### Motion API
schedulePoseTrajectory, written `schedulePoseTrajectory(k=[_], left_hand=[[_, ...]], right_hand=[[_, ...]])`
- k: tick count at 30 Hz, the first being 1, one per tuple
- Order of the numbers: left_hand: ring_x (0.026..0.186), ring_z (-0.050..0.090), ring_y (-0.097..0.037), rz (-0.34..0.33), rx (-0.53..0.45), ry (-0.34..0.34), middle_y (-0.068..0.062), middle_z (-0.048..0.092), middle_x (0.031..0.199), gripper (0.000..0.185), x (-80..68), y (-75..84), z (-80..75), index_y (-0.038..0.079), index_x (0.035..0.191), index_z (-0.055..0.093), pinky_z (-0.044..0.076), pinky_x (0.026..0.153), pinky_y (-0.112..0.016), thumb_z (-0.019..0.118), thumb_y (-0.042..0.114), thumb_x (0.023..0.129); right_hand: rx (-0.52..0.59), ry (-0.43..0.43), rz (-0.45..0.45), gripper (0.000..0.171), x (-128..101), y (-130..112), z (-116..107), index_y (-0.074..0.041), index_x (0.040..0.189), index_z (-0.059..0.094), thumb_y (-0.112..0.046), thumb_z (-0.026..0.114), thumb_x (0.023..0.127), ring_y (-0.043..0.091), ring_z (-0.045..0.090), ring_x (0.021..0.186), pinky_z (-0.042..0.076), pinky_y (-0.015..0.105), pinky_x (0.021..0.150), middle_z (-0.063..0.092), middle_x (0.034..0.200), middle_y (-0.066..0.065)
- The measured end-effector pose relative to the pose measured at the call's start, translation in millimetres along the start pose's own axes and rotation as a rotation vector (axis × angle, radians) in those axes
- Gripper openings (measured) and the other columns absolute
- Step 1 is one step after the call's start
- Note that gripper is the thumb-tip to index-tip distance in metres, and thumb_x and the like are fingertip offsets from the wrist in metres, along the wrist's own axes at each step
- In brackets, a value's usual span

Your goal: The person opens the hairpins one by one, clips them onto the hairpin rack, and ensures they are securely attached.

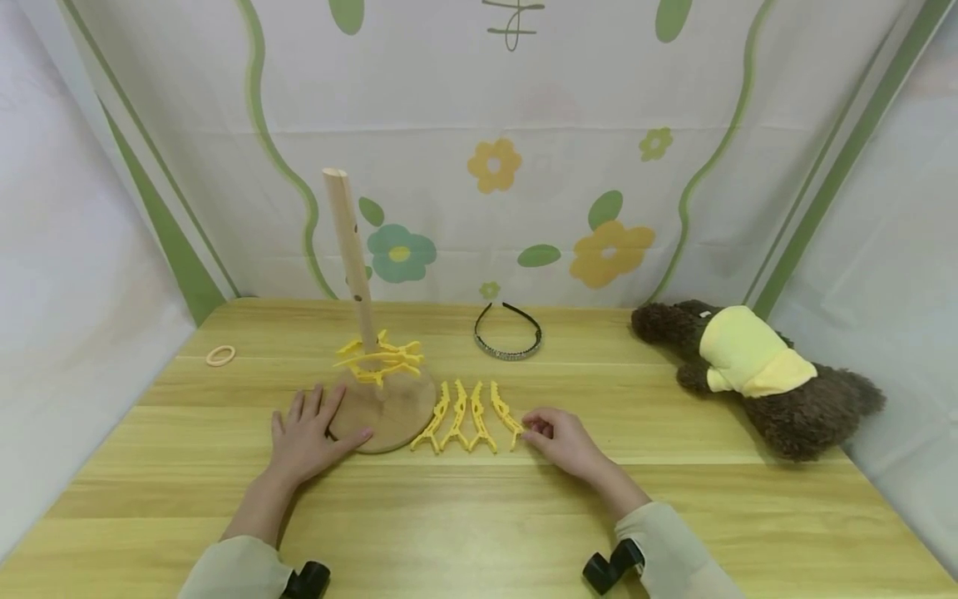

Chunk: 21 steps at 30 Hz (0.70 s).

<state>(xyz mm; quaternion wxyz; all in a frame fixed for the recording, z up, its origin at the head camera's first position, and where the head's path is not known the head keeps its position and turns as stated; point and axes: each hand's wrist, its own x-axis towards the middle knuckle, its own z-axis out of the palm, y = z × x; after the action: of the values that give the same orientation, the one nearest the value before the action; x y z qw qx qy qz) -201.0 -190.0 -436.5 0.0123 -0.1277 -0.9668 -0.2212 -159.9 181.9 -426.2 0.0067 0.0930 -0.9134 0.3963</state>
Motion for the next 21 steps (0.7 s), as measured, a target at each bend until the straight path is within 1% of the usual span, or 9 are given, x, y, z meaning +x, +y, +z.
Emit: schedulePoseTrajectory(k=[6, 10, 12, 14, 18, 21], left_hand=[[0.136, 0.006, -0.054, -0.004, -0.009, -0.003, -0.032, 0.015, 0.149, 0.091, -0.4, 0.2, -0.2, 0.010, 0.149, 0.021, -0.001, 0.098, -0.076, 0.054, 0.062, 0.082], [0.137, 0.005, -0.054, -0.013, -0.012, -0.008, -0.032, 0.014, 0.150, 0.092, -0.2, -0.2, -0.2, 0.011, 0.149, 0.020, -0.002, 0.099, -0.075, 0.054, 0.063, 0.082], [0.137, 0.006, -0.054, -0.015, -0.009, -0.009, -0.031, 0.014, 0.150, 0.092, 0.0, -0.3, 0.0, 0.012, 0.149, 0.020, -0.002, 0.099, -0.075, 0.054, 0.063, 0.081], [0.137, 0.006, -0.054, -0.015, -0.008, -0.007, -0.031, 0.014, 0.150, 0.092, 0.4, -0.3, 0.0, 0.012, 0.149, 0.020, -0.002, 0.099, -0.075, 0.054, 0.064, 0.081], [0.136, 0.007, -0.053, -0.013, -0.006, 0.001, -0.031, 0.015, 0.150, 0.092, 1.2, -1.2, 1.0, 0.011, 0.149, 0.021, -0.001, 0.098, -0.076, 0.055, 0.064, 0.081], [0.136, 0.007, -0.053, -0.012, -0.003, 0.007, -0.031, 0.016, 0.150, 0.092, 1.8, -2.3, 2.1, 0.012, 0.149, 0.022, -0.001, 0.098, -0.076, 0.055, 0.064, 0.081]], right_hand=[[0.017, 0.072, 0.080, 0.015, 1.9, 5.9, -4.0, 0.000, 0.097, 0.067, -0.008, 0.067, 0.084, 0.008, 0.050, 0.068, 0.042, 0.018, 0.059, 0.063, 0.079, 0.004], [0.031, 0.117, 0.099, 0.017, 2.0, 6.3, -4.0, 0.002, 0.097, 0.067, -0.009, 0.068, 0.083, 0.010, 0.051, 0.069, 0.042, 0.019, 0.060, 0.063, 0.080, 0.006], [0.016, 0.130, 0.103, 0.024, 0.3, 4.8, -2.3, 0.002, 0.099, 0.067, -0.015, 0.071, 0.082, 0.011, 0.052, 0.072, 0.044, 0.021, 0.062, 0.063, 0.083, 0.006], [-0.019, 0.139, 0.106, 0.035, -1.8, 2.0, 0.1, 0.001, 0.102, 0.066, -0.023, 0.074, 0.079, 0.013, 0.053, 0.077, 0.045, 0.024, 0.067, 0.062, 0.087, 0.006], [-0.141, 0.140, 0.117, 0.056, -5.0, -2.8, 4.7, -0.001, 0.110, 0.063, -0.036, 0.080, 0.070, 0.017, 0.054, 0.085, 0.047, 0.033, 0.076, 0.059, 0.096, 0.007], [-0.222, 0.141, 0.118, 0.062, -6.0, -3.3, 6.3, -0.002, 0.112, 0.063, -0.041, 0.081, 0.067, 0.020, 0.053, 0.087, 0.047, 0.037, 0.077, 0.057, 0.099, 0.009]])
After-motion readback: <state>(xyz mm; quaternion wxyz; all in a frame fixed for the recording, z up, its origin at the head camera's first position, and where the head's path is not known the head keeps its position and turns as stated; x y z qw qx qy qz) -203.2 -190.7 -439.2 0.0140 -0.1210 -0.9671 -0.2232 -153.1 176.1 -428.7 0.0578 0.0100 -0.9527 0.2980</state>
